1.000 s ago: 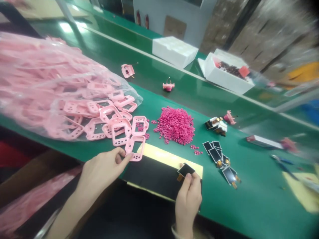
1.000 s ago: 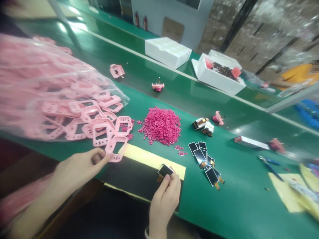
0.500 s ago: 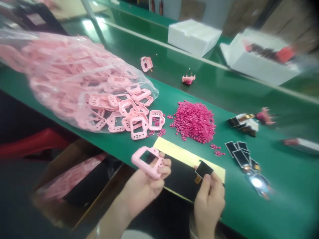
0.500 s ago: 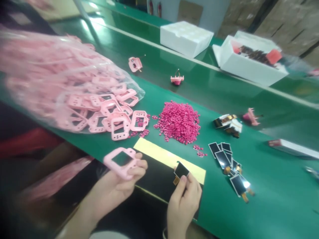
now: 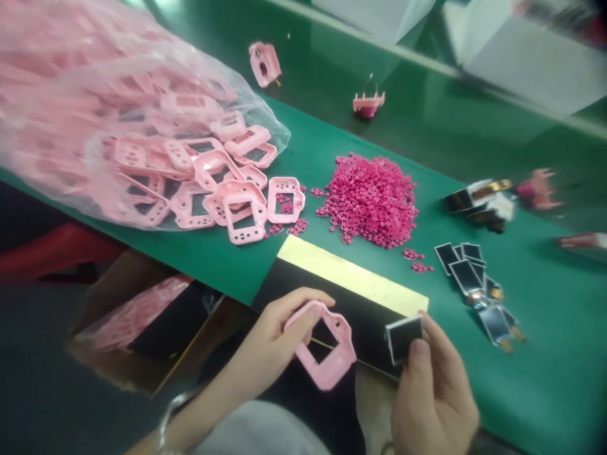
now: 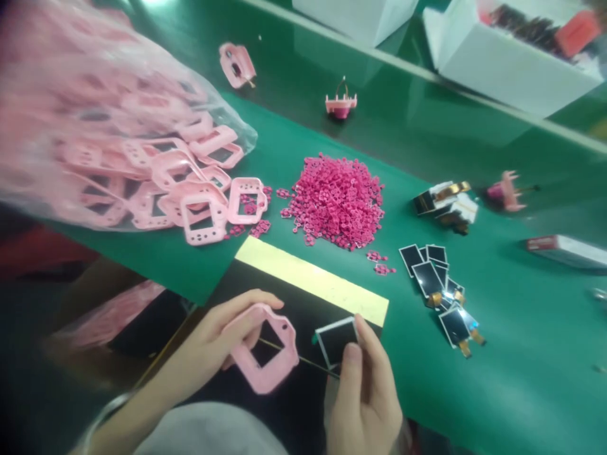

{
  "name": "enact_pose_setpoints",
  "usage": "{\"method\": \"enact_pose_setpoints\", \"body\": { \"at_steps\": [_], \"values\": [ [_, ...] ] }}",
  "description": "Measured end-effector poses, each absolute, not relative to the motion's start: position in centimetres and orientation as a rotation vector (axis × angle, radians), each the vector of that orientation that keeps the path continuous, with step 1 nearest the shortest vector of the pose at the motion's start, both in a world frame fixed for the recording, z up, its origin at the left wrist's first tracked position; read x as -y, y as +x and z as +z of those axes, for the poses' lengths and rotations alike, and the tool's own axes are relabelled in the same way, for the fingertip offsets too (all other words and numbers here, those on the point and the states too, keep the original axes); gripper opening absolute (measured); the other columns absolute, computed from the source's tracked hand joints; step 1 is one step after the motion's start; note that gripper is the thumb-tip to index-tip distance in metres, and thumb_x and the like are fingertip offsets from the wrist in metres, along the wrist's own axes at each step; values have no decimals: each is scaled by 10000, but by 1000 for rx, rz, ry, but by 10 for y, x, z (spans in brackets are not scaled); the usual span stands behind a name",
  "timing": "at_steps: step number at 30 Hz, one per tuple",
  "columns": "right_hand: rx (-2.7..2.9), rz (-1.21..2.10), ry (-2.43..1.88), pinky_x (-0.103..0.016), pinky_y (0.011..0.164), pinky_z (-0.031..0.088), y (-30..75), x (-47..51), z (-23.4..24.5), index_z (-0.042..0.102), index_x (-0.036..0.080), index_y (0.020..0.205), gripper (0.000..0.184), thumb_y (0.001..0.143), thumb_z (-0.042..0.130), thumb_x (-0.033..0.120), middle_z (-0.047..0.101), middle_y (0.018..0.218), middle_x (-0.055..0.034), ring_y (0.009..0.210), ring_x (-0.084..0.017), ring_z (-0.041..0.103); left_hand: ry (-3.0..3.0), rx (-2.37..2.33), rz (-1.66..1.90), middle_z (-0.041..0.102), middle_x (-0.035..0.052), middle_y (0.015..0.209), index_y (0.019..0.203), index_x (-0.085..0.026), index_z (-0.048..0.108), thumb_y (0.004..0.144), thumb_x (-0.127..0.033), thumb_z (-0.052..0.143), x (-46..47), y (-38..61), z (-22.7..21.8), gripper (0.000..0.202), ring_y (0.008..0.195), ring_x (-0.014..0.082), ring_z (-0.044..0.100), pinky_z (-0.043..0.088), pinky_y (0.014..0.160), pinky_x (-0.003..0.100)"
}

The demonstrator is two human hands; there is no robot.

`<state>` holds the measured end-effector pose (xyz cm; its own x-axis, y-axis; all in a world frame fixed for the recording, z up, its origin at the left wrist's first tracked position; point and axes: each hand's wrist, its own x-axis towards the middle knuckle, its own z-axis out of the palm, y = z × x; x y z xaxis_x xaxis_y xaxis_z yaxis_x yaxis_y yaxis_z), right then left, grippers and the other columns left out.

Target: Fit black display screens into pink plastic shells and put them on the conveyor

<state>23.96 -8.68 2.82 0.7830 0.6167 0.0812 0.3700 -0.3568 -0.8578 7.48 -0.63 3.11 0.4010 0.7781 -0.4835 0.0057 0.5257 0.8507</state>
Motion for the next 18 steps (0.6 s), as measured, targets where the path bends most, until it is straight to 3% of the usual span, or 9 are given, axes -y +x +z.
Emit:
{"method": "enact_pose_setpoints", "body": {
  "at_steps": [3,6,10,15,18],
  "values": [
    [1201,288,-1764,-305,665,525,239,89,46,717,223,1026,121,909,693,238,732,878,-47,790,-192,673,889,-1079,500,469,-68,513,1126,-207,646,1008,-519,483,6,70,36,372,409,67,403,301,381,132],
    [1663,258,-1601,-304,674,472,240,84,53,697,216,1009,194,880,681,72,676,792,-13,725,-153,582,841,-1080,478,615,-28,639,1287,-246,576,1013,-513,471,12,73,43,396,439,93,524,397,400,155],
    [1794,266,-1522,-306,690,441,235,79,52,672,160,1011,206,874,659,7,667,791,-18,723,-138,525,846,-1029,548,696,24,872,1107,-236,627,1012,-487,482,18,80,47,305,518,108,598,488,431,179],
    [1591,397,-1530,-259,643,448,224,82,48,663,162,983,234,855,657,-34,644,770,-8,730,-125,522,899,-1067,561,633,-12,733,1069,-234,617,1018,-521,447,20,80,46,337,478,106,571,485,426,180],
    [1619,459,-1536,-259,634,442,226,82,44,655,170,994,232,866,653,-24,637,763,5,706,-115,516,922,-1064,567,680,5,779,1069,-229,613,1023,-552,408,20,80,46,386,453,89,549,465,409,168]
  ]
}}
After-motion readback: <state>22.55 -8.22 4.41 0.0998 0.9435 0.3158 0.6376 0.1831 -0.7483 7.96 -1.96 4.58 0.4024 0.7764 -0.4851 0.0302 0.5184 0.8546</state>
